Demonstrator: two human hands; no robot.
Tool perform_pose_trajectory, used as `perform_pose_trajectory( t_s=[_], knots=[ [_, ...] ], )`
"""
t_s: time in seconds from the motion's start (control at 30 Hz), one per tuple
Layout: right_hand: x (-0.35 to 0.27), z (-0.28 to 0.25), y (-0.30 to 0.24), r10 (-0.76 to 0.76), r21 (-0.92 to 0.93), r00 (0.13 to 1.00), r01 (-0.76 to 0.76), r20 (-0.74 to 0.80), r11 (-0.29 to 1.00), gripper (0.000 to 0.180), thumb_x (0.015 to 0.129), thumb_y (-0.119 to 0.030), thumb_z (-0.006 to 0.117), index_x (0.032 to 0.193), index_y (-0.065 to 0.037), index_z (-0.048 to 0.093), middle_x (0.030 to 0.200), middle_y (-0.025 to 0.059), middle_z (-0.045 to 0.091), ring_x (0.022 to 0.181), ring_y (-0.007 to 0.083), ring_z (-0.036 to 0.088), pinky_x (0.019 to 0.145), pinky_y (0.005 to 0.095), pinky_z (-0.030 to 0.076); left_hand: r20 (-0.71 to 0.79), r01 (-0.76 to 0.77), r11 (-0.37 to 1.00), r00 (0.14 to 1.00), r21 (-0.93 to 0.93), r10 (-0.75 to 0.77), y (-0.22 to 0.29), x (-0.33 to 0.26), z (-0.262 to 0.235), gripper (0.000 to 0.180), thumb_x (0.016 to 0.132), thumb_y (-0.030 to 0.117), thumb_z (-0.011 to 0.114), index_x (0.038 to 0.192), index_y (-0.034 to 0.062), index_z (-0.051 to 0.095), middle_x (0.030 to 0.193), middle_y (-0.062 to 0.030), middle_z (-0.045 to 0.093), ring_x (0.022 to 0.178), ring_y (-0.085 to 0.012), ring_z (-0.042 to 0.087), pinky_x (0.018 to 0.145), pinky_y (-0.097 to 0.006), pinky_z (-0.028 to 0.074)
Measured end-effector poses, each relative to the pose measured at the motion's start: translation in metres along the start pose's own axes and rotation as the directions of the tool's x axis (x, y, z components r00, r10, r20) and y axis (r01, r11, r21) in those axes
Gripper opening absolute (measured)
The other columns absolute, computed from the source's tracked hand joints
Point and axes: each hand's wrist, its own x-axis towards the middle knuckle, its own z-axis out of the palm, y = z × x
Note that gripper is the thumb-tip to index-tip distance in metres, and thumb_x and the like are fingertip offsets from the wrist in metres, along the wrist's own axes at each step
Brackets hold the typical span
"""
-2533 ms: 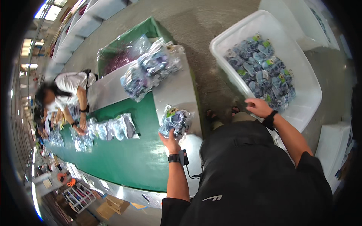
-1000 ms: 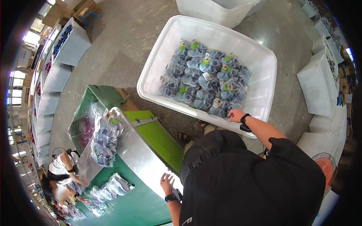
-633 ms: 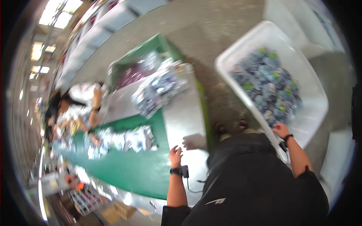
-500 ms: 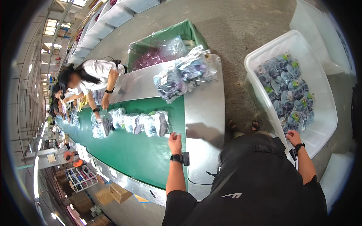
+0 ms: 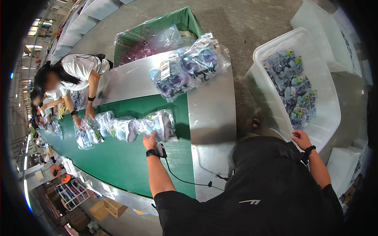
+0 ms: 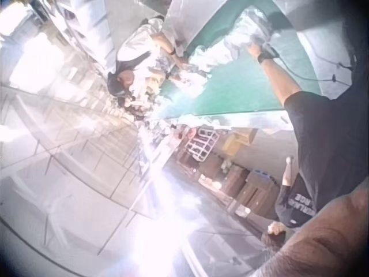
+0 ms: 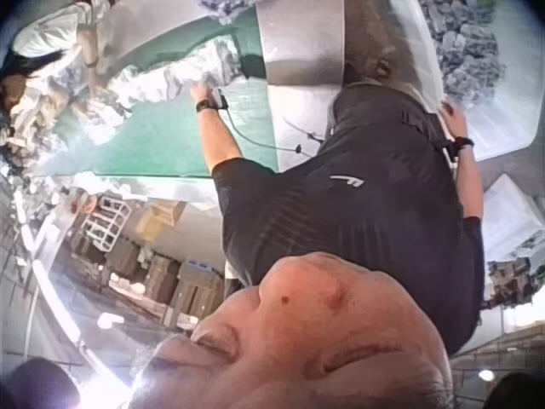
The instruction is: The person picks packaged footwear from a green conveyor belt and places them into a white bin. The person repeats this action continuously as more packages arrive on the belt.
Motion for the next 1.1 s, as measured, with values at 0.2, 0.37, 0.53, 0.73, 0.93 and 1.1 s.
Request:
perform_pose_trajectory(
  t_s=[0.2, 0.37, 0.53, 0.73, 0.93, 1.1],
  knots=[
    [0.003, -0.002, 0.001, 0.037, 0.019, 0.997, -0.039, 0.061, 0.999, 0.038, 0.077, -0.007, 0.075, 0.111, 0.002, 0.061, 0.091, 0.0084, 0.067, 0.083, 0.0154, 0.066, 0.077, 0.0299, 0.055, 0.003, -0.234, 0.953, 0.971, -0.194, 0.239, -0.003, -0.057, 0.046, 0.071, 0.069, 0.011, 0.086, 0.123, -0.0085, 0.044, 0.106, -0.0159, 0.059, 0.096, -0.0250, 0.061, 0.080, -0.037, 0.053],
    [0.008, -0.006, 0.013, 0.000, -0.022, 0.999, 0.001, 0.038, 1.000, 0.037, 0.078, -0.008, 0.076, 0.111, 0.001, 0.061, 0.090, 0.0081, 0.067, 0.081, 0.0157, 0.067, 0.076, 0.0299, 0.056, -0.181, -0.578, 0.758, 0.815, -0.303, 0.550, -0.016, -0.182, 0.081, 0.070, 0.075, 0.001, 0.075, 0.133, 0.0009, 0.037, 0.130, -0.0122, 0.042, 0.124, -0.0244, 0.045, 0.106, -0.038, 0.041],
    [0.018, 0.003, 0.024, -0.020, -0.005, 0.996, 0.021, 0.083, 1.000, 0.033, 0.080, -0.011, 0.074, 0.108, 0.002, 0.063, 0.088, 0.0088, 0.069, 0.081, 0.0154, 0.068, 0.074, 0.0300, 0.056, -0.036, -0.285, 0.643, 0.928, -0.711, 0.372, -0.028, -0.231, 0.070, 0.060, 0.084, 0.008, 0.068, 0.139, 0.0039, 0.043, 0.135, -0.0130, 0.053, 0.116, -0.0271, 0.059, 0.099, -0.041, 0.049],
    [0.032, 0.007, 0.022, -0.091, -0.011, 0.994, 0.092, 0.066, 0.996, 0.030, 0.082, -0.013, 0.073, 0.107, 0.000, 0.065, 0.086, 0.0083, 0.069, 0.080, 0.0154, 0.067, 0.076, 0.0310, 0.054, 0.311, 0.294, 0.374, 0.950, -0.880, -0.014, -0.026, -0.223, 0.036, 0.062, 0.098, 0.041, 0.055, 0.145, 0.0073, 0.037, 0.138, -0.0199, 0.051, 0.120, -0.0348, 0.057, 0.099, -0.050, 0.051],
    [0.037, 0.010, 0.006, -0.154, 0.032, 0.986, 0.152, 0.062, 0.988, 0.031, 0.083, -0.016, 0.071, 0.108, 0.001, 0.064, 0.086, 0.0085, 0.069, 0.078, 0.0176, 0.066, 0.074, 0.0327, 0.053, 0.367, 0.192, 0.750, 0.927, -0.632, 0.072, -0.009, -0.206, 0.054, 0.074, 0.091, 0.026, 0.068, 0.148, 0.0059, 0.026, 0.137, -0.0177, 0.050, 0.115, -0.0334, 0.058, 0.091, -0.048, 0.052],
    [0.034, 0.015, -0.032, -0.266, 0.070, 0.962, 0.262, 0.056, 0.963, 0.031, 0.086, -0.017, 0.070, 0.111, 0.001, 0.064, 0.088, 0.0073, 0.068, 0.081, 0.0147, 0.065, 0.075, 0.0315, 0.053, 0.391, 0.179, 0.714, 0.909, -0.677, 0.142, 0.033, -0.251, 0.077, 0.054, 0.094, 0.020, 0.061, 0.140, 0.0065, 0.036, 0.126, -0.0158, 0.058, 0.104, -0.0325, 0.065, 0.079, -0.049, 0.058]
  ],
)
